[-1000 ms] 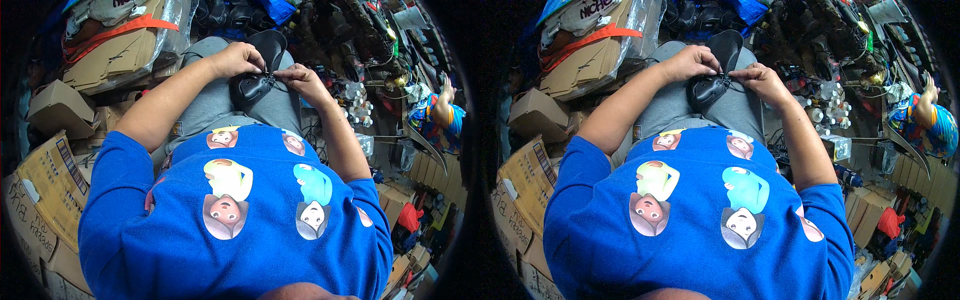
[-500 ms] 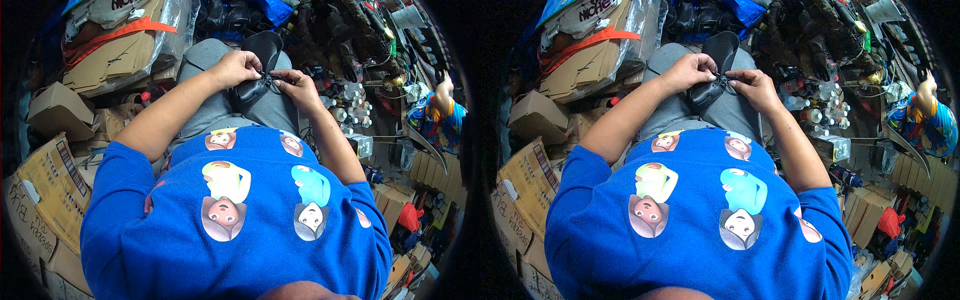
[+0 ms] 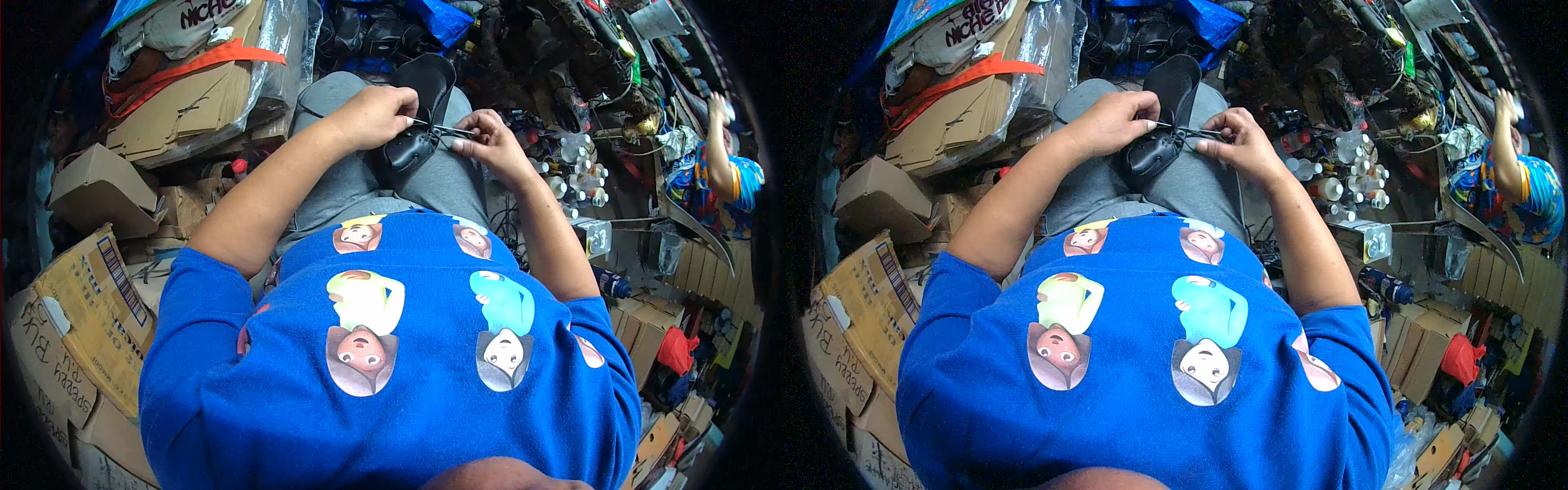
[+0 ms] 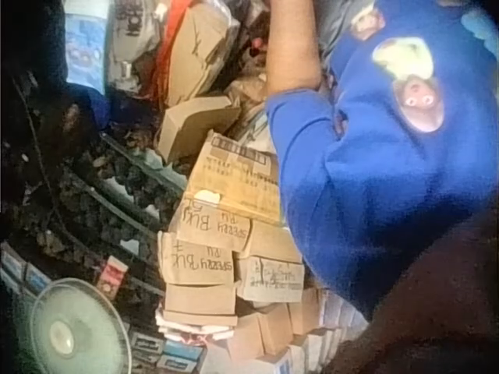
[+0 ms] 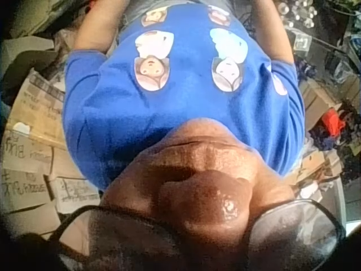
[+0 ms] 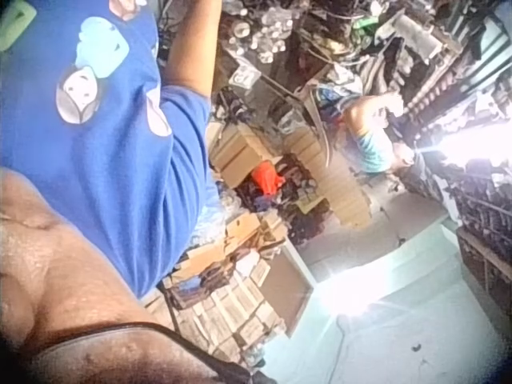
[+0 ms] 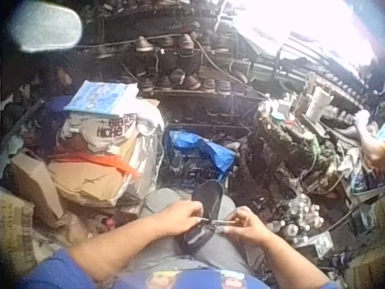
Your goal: Insert and thread laces through the eyelets of a black shoe.
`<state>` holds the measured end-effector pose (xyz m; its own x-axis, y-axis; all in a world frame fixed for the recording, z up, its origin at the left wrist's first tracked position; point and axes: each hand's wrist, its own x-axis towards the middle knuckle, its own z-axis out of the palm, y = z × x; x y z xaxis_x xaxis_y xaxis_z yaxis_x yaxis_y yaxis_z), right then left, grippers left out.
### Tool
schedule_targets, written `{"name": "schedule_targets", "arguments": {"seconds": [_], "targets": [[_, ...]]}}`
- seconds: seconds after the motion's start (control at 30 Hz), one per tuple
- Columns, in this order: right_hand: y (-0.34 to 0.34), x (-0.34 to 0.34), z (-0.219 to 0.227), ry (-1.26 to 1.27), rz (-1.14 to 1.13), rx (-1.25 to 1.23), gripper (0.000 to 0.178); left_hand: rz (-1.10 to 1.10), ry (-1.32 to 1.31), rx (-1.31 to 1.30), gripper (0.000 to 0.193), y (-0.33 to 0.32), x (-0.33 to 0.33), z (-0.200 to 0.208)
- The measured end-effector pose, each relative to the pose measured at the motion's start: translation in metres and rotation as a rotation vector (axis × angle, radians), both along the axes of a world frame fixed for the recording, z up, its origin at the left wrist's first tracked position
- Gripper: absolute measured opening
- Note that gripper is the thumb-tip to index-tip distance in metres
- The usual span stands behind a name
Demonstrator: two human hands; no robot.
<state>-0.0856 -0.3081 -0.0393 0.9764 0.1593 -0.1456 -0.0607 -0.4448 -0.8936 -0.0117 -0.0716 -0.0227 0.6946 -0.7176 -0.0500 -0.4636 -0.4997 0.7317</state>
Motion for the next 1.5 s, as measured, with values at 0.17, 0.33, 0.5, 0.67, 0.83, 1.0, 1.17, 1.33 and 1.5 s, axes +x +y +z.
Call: {"name": "schedule_targets", "arguments": {"seconds": [0.17,0.33,0.5,0.67,0.83,1.0,1.17,1.33,1.5], "targets": [[-0.022,-0.019,0.001,0.090,0.003,0.042,0.017,-0.099,-0.034,0.086,0.014,-0.006,0.006,0.004],[-0.028,0.011,0.025,-0.115,-0.008,-0.107,0.017,-0.206,-0.074,0.111,0.013,-0.010,0.006,0.006],[-0.027,0.031,0.008,-0.351,-0.096,-0.516,0.020,-0.230,-0.073,0.189,0.015,-0.013,0.008,0.009],[0.012,0.017,0.057,-0.492,0.362,-0.821,0.014,-0.223,-0.074,0.235,0.015,-0.005,0.011,0.013],[0.032,0.024,0.048,-0.451,0.533,-1.006,0.006,-0.276,-0.160,0.213,0.014,0.000,0.013,0.004],[-0.006,0.017,0.033,-0.475,0.483,-0.884,0.009,-0.235,-0.366,0.165,0.020,0.048,0.013,0.000],[-0.102,-0.015,0.015,0.183,-0.221,-0.219,0.012,0.290,-0.016,0.035,0.010,0.183,0.019,0.009],[-0.055,0.031,0.045,-0.066,-0.255,0.992,0.020,0.108,0.263,-0.741,0.018,0.126,0.029,0.075],[0.003,0.038,0.082,0.090,0.300,1.402,0.025,-0.258,0.823,-1.008,0.028,0.057,-0.014,0.102]]}}
